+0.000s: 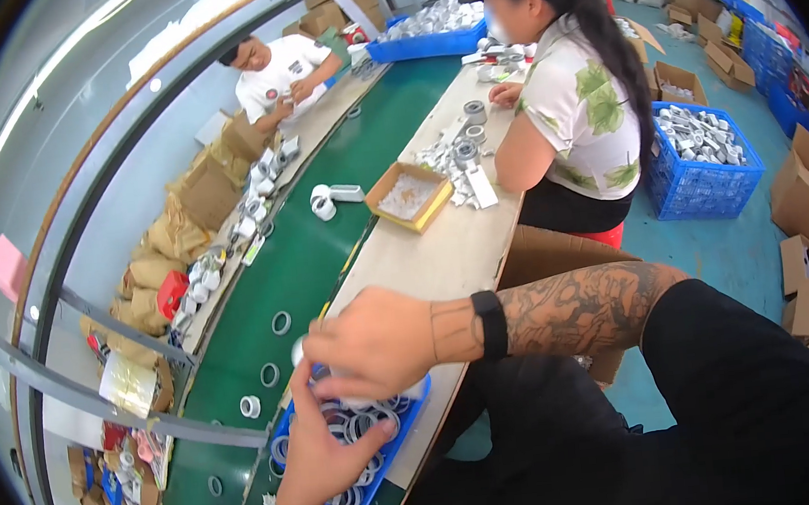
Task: Assembling small white plastic lighting or electrical components at a factory workbench.
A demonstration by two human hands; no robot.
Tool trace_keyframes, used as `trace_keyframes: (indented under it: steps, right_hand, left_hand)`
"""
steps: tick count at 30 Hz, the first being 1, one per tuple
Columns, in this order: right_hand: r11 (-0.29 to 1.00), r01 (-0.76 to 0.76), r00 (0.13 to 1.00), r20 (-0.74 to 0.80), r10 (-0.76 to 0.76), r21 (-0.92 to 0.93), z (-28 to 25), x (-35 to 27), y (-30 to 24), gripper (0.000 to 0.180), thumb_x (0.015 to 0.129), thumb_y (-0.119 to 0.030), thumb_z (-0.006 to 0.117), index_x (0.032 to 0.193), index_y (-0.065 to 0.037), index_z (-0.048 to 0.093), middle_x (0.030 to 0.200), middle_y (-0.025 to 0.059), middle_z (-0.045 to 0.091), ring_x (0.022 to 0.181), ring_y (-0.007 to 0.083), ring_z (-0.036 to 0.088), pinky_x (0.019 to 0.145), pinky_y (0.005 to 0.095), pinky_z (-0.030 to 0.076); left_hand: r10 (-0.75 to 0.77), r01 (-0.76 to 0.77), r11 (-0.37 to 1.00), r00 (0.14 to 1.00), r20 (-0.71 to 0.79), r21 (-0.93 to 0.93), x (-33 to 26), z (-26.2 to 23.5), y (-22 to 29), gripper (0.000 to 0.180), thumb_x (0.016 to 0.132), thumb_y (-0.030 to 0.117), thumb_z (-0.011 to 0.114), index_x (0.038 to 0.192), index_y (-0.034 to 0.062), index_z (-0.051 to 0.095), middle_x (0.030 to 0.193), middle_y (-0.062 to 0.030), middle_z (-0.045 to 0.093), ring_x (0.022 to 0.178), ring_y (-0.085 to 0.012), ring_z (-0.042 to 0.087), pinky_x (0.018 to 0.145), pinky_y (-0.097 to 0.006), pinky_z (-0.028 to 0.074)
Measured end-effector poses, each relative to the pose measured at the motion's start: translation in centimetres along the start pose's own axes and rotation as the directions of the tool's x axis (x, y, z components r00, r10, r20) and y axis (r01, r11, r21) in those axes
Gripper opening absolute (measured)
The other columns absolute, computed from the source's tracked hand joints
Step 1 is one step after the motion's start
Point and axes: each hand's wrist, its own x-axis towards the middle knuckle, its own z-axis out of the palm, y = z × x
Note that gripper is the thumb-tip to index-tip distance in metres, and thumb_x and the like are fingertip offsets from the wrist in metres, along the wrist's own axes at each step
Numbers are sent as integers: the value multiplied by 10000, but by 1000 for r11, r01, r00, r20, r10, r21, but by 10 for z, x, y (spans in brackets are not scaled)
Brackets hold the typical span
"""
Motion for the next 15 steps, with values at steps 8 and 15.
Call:
trace_keyframes:
  steps: [8,15]
  right_hand:
    - [982,-27,991,-125,51,188,-12,4,9,287,1065,-373,644,1036,-90,610,932,100,642,750,360,680,639,463,538]
    - [824,-22,999,-28,47,567,-8,4,-4,257,1089,-297,611,1005,-56,649,922,149,676,779,381,683,706,457,544]
  left_hand:
    - [42,42,979,919,-393,202,-2,-1,27,1255,662,256,1013,1688,38,324,1379,-177,563,1060,-245,575,848,-354,503]
    - [248,-242,928,969,-16,-282,10,-16,7,1273,666,160,1011,1714,72,294,1608,-214,477,1515,-348,452,1253,-448,365]
